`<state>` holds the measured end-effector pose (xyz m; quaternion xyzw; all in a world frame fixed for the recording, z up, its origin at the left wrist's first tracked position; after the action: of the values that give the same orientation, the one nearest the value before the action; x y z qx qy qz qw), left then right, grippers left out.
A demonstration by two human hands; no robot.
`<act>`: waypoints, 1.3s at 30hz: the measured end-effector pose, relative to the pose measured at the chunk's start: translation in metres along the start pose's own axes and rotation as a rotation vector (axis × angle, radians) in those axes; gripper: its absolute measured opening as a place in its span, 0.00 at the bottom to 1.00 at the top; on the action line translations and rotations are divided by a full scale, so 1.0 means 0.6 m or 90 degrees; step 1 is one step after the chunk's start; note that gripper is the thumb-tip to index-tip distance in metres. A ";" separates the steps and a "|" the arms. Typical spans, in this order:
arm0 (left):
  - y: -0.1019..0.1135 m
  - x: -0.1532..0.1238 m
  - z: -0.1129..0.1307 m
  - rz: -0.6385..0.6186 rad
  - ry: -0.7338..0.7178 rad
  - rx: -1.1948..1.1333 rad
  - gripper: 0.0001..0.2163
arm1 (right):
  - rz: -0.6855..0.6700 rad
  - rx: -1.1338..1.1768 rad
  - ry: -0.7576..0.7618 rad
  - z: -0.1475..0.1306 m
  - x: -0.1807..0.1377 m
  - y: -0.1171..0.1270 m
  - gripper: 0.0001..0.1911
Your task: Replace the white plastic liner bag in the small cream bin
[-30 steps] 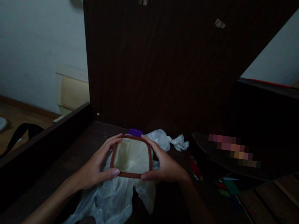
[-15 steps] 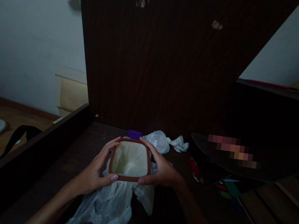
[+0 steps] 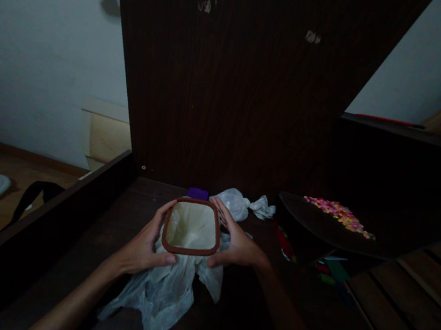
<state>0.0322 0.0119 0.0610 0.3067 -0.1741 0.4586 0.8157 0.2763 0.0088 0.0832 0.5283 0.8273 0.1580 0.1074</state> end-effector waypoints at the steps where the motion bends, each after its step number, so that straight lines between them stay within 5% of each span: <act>1: 0.001 -0.003 -0.005 -0.001 0.008 -0.007 0.57 | -0.007 0.005 -0.008 0.008 -0.001 0.004 0.79; 5: 0.010 -0.013 -0.031 0.020 0.024 -0.090 0.62 | -0.052 0.034 -0.006 0.022 -0.005 0.023 0.64; 9: 0.016 -0.008 -0.064 0.067 0.093 -0.257 0.42 | -0.005 0.020 -0.008 0.028 0.001 0.036 0.33; 12: 0.024 0.014 -0.082 0.130 0.136 -0.220 0.31 | 0.071 -0.015 -0.012 0.040 0.018 0.036 0.24; 15: 0.032 0.043 -0.086 0.145 0.105 -0.142 0.29 | 0.135 -0.027 -0.006 0.051 0.039 0.031 0.19; 20: 0.038 0.070 -0.085 0.059 0.057 -0.047 0.20 | 0.177 -0.011 0.011 0.052 0.059 0.023 0.12; 39: 0.034 0.065 -0.078 0.029 -0.017 0.213 0.08 | 0.264 -0.073 0.045 0.048 0.058 0.002 0.05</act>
<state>0.0351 0.0757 0.0546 0.4403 -0.1131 0.4957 0.7400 0.2730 0.0450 0.0564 0.6743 0.6938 0.2421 0.0734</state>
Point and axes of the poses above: each hand's wrist, its own x-axis towards the middle knuckle, its own y-axis out of the back of the hand, z = x × y, the point moved 4 cm from there along x, towards the middle knuckle, and after that the axes turned 12 degrees about -y, right-handed, at the moved point
